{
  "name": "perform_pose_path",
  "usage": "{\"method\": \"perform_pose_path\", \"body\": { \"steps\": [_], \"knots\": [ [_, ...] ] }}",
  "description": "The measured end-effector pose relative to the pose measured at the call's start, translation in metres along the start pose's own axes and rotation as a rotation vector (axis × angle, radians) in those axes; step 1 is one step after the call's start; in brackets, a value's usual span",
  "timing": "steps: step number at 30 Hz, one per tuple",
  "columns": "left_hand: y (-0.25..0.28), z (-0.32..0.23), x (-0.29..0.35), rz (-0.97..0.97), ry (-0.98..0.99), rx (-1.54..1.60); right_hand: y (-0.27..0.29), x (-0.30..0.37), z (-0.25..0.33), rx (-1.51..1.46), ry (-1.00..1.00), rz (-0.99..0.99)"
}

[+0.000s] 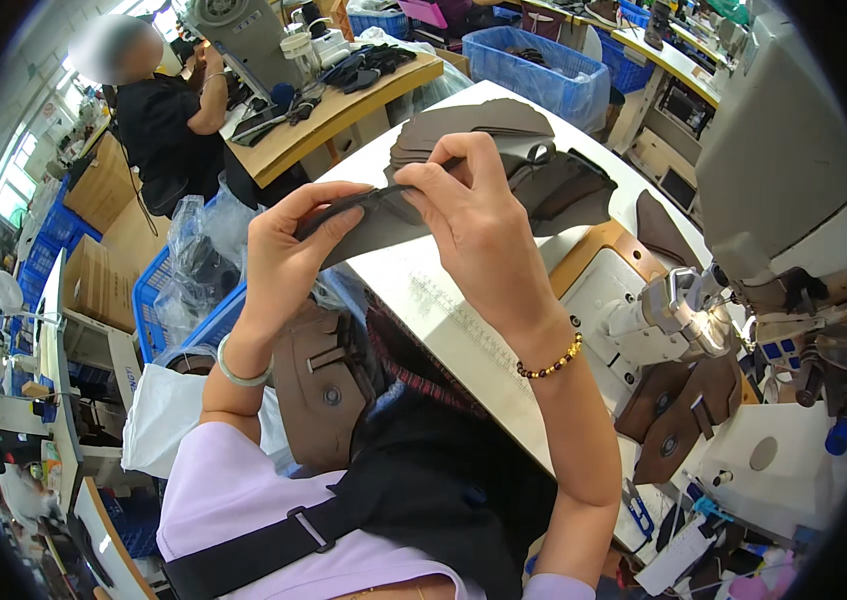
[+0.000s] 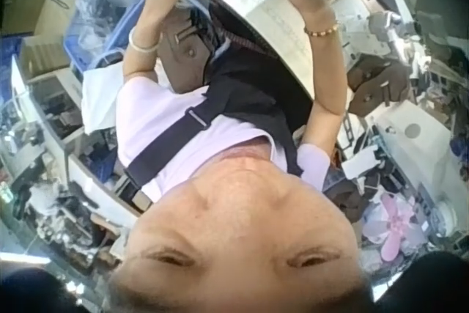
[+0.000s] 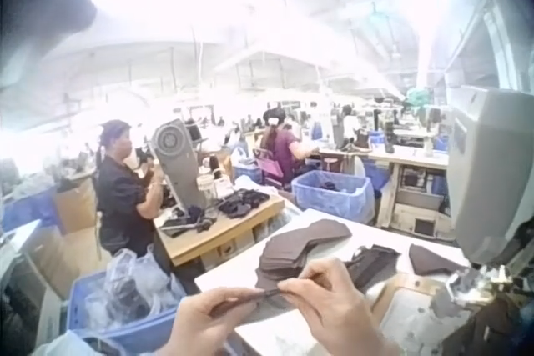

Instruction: Stitching leather panels to form a shoe upper using an industrial sewing machine.

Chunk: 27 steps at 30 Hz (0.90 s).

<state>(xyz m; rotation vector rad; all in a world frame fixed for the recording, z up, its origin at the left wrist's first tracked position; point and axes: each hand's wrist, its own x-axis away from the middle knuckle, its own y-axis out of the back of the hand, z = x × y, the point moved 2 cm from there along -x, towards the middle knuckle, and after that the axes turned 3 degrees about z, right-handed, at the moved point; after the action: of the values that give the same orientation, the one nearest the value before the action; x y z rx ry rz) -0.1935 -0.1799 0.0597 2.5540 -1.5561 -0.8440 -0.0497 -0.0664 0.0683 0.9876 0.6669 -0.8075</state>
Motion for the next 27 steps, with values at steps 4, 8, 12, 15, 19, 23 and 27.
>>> {"method": "perform_pose_path", "body": {
  "steps": [4, 8, 12, 15, 19, 23, 27],
  "knots": [
    [-0.013, 0.015, 0.007, -0.068, -0.144, -0.015, -0.008, 0.026, -0.008, 0.101, 0.127, -0.153],
    [-0.033, 0.027, 0.027, -0.235, -0.385, -0.217, -0.022, 0.058, -0.009, 0.184, 0.296, -0.231],
    [-0.049, 0.035, 0.036, -0.189, -0.308, -0.393, -0.030, 0.076, 0.000, 0.258, 0.357, -0.146],
    [-0.058, 0.049, 0.041, -0.203, -0.383, -0.486, -0.030, 0.077, 0.009, 0.588, 0.241, -0.112],
    [-0.056, 0.065, 0.048, -0.317, -0.353, -0.448, -0.023, 0.072, 0.022, 0.604, -0.058, 0.006],
    [-0.056, 0.065, 0.047, -0.361, -0.164, -0.226, -0.023, 0.082, 0.013, 0.437, -0.031, 0.078],
    [-0.052, 0.063, 0.046, -0.304, -0.022, -0.032, -0.034, 0.091, 0.002, 0.379, 0.048, 0.054]
  ]
}}
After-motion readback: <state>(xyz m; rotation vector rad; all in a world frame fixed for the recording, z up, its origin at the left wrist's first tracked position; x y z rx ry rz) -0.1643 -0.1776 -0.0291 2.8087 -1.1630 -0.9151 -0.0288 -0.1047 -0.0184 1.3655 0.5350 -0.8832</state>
